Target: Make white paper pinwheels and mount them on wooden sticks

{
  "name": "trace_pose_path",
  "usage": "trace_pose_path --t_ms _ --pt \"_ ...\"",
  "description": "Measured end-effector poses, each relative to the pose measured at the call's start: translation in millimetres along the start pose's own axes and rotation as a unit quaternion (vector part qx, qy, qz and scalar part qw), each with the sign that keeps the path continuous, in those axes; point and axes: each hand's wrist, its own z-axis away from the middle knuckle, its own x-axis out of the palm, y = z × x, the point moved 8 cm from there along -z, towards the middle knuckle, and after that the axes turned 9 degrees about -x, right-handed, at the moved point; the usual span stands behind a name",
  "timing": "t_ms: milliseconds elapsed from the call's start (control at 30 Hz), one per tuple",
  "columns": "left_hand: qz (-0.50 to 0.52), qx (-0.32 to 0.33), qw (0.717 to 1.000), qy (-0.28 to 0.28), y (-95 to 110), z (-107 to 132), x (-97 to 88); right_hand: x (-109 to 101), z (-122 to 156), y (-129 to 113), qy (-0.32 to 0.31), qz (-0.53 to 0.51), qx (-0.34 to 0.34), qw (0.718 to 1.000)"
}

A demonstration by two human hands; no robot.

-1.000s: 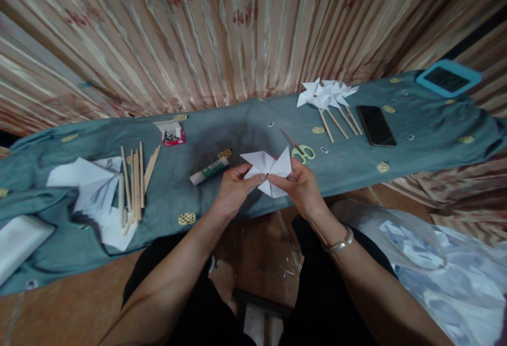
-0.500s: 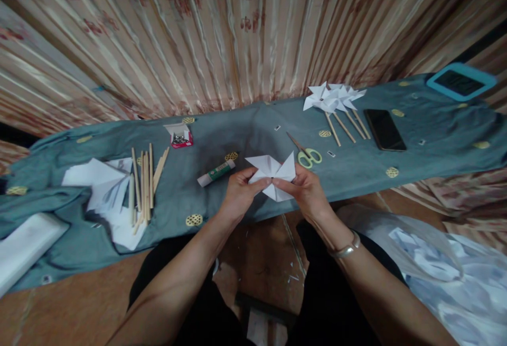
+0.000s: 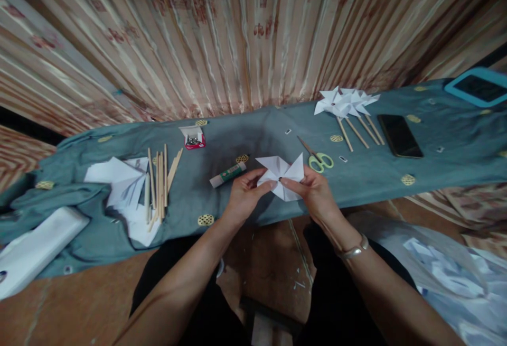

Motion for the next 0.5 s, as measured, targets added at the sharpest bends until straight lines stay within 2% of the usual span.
trace_pose_path --t_ms 233,367,500 --pt "-0.037 0.03 0.996 0.081 21.1 5.8 -37.3 -11.3 -3.2 -3.2 0.016 0.024 -0.016 0.999" --pt "-0.045 0.048 0.992 0.103 33.6 9.9 -58.9 -14.4 -4.0 -3.4 0.018 0.03 -0.021 0.999" --pt "-0.088 0.099 0.974 0.185 55.4 10.8 -94.3 -15.7 -4.3 -2.4 0.026 0.031 -0.014 0.999"
